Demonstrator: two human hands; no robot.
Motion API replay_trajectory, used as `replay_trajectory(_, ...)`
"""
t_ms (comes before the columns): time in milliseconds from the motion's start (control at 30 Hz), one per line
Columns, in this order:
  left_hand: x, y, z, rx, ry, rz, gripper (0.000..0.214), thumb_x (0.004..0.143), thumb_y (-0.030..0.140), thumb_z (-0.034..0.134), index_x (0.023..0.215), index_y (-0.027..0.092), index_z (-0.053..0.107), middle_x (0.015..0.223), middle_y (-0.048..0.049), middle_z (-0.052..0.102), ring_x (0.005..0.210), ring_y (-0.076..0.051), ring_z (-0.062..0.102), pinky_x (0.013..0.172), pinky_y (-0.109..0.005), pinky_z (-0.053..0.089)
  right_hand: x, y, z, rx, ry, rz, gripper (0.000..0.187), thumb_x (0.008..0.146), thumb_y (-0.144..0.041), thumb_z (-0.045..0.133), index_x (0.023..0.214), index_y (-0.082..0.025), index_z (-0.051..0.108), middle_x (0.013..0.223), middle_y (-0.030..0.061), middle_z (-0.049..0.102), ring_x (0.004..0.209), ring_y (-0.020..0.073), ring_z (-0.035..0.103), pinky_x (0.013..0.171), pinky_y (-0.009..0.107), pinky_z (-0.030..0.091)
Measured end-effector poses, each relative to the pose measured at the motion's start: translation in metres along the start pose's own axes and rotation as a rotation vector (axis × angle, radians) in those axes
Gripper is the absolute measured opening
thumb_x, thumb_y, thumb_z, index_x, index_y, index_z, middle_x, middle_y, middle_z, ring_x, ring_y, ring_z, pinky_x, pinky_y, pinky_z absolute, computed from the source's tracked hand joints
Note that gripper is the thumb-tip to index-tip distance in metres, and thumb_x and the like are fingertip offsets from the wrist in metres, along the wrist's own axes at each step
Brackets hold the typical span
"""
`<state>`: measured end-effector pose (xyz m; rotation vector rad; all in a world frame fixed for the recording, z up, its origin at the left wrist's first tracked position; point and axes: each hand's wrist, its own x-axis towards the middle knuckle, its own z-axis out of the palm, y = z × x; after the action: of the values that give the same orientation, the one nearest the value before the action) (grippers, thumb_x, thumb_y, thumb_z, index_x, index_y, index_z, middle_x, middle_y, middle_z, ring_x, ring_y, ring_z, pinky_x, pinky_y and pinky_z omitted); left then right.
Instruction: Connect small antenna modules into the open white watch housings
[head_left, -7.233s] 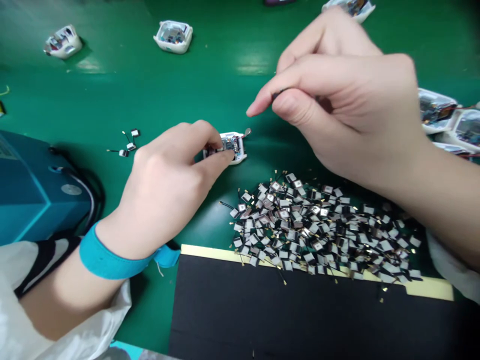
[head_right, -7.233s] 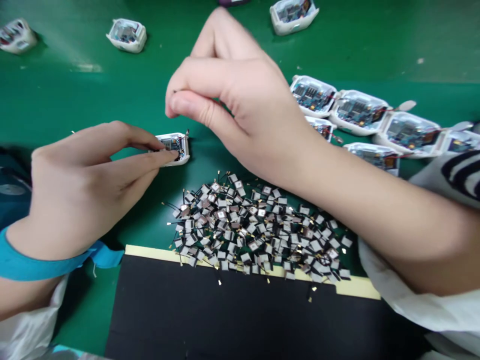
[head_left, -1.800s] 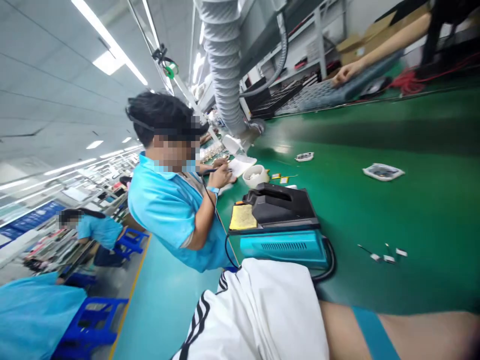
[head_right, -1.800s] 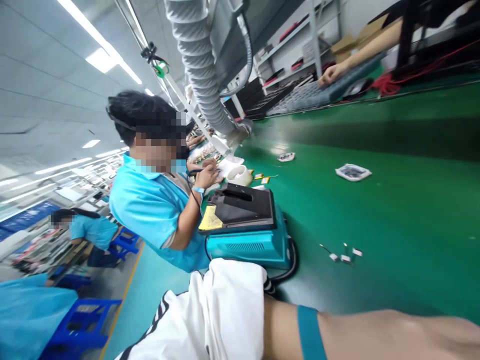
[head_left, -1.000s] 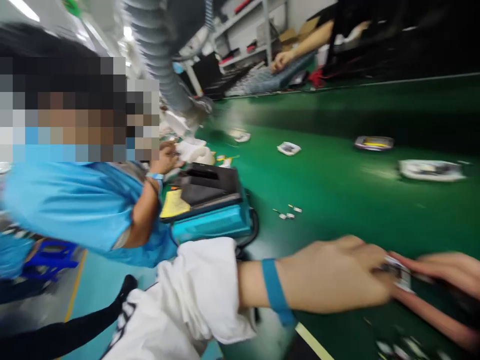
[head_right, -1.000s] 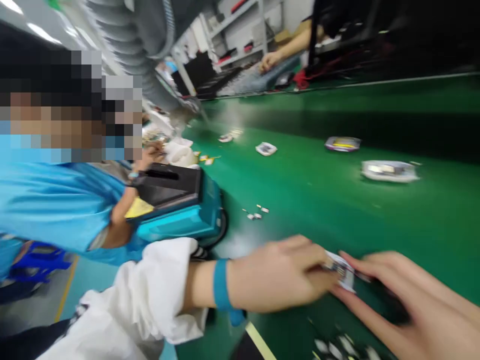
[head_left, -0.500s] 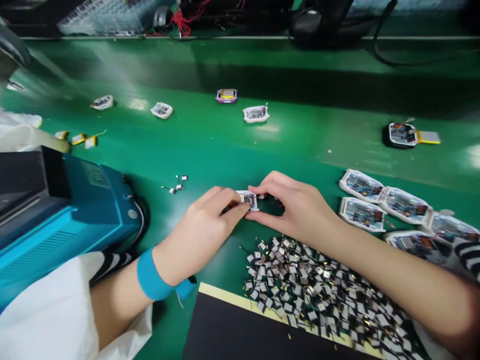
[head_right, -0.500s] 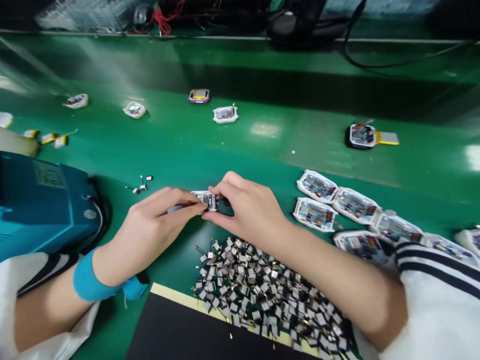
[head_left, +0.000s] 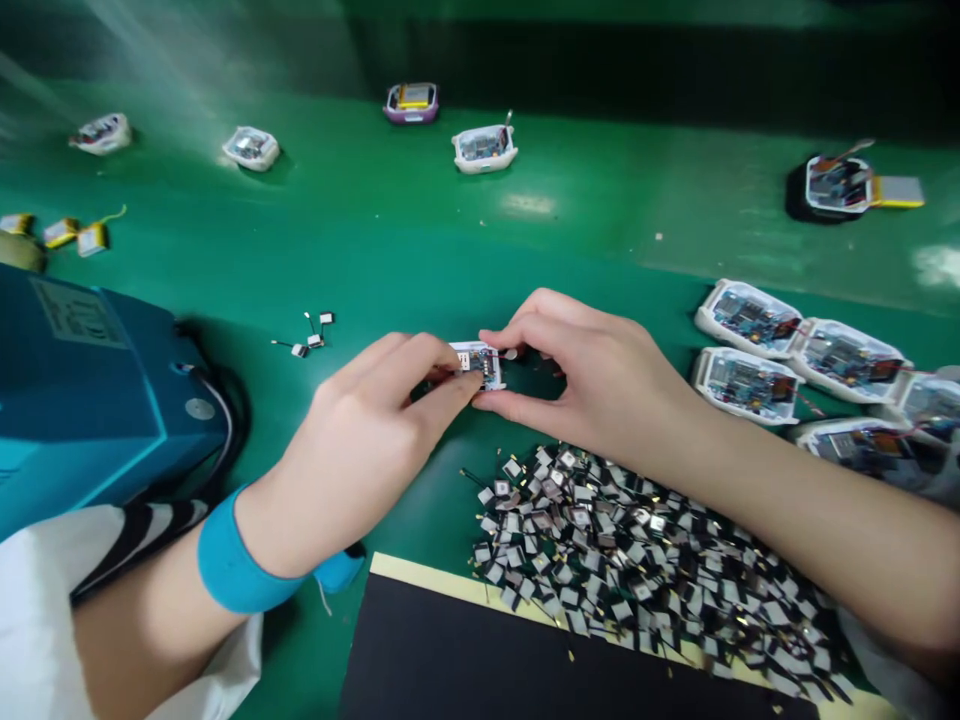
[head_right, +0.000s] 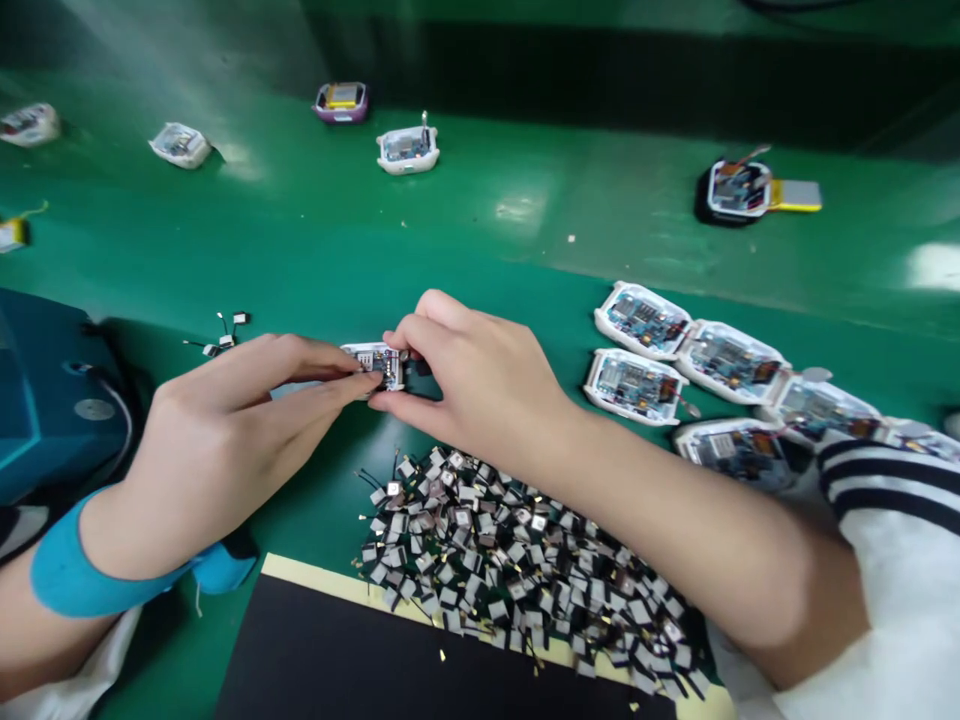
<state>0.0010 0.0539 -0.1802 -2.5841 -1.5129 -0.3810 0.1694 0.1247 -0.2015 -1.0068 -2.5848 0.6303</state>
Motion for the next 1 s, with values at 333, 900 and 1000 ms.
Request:
replay_trajectory(333,0.006,0.005,-0.004,-0.065,-0.022,-0.160,0.016,0.083,0.026,0.045,0.083,0.021,0.060,0.080,0.0015,0.060,0.074,-0.012,0.057,0.063,-0.023,0.046,0.000,0.001,0.002,-0.029,0.017,-0.008,0.035,0.071,-0.046,0.057,0.094,-0.019,0.057,0.087,-0.0007,0.053,0.072,0.0115,0.054,0.057,0.021,0.038)
replay_trajectory(900,0.010,0.008,-0.004,-0.071,0.003,-0.224,0.015,0.078,0.027,0.054,0.073,0.014,0.061,0.074,0.0008,0.062,0.071,-0.008,0.058,0.060,-0.017,0.043,0.001,0.002,0.002,-0.067,0.058,-0.052,0.034,0.069,-0.045,0.061,0.088,-0.017,0.058,0.081,0.0012,0.052,0.062,0.0116,0.051,0.047,0.023,0.039)
replay_trajectory(1000,0.010,0.008,-0.004,-0.083,-0.007,-0.247,0.015,0.078,0.027,0.055,0.073,0.014,0.061,0.075,0.0005,0.062,0.073,-0.009,0.058,0.061,-0.018,0.044,0.001,0.001,0.001,-0.075,0.053,-0.038,0.034,0.068,-0.046,0.062,0.087,-0.018,0.058,0.080,0.0011,0.052,0.060,0.0117,0.051,0.045,0.024,0.039)
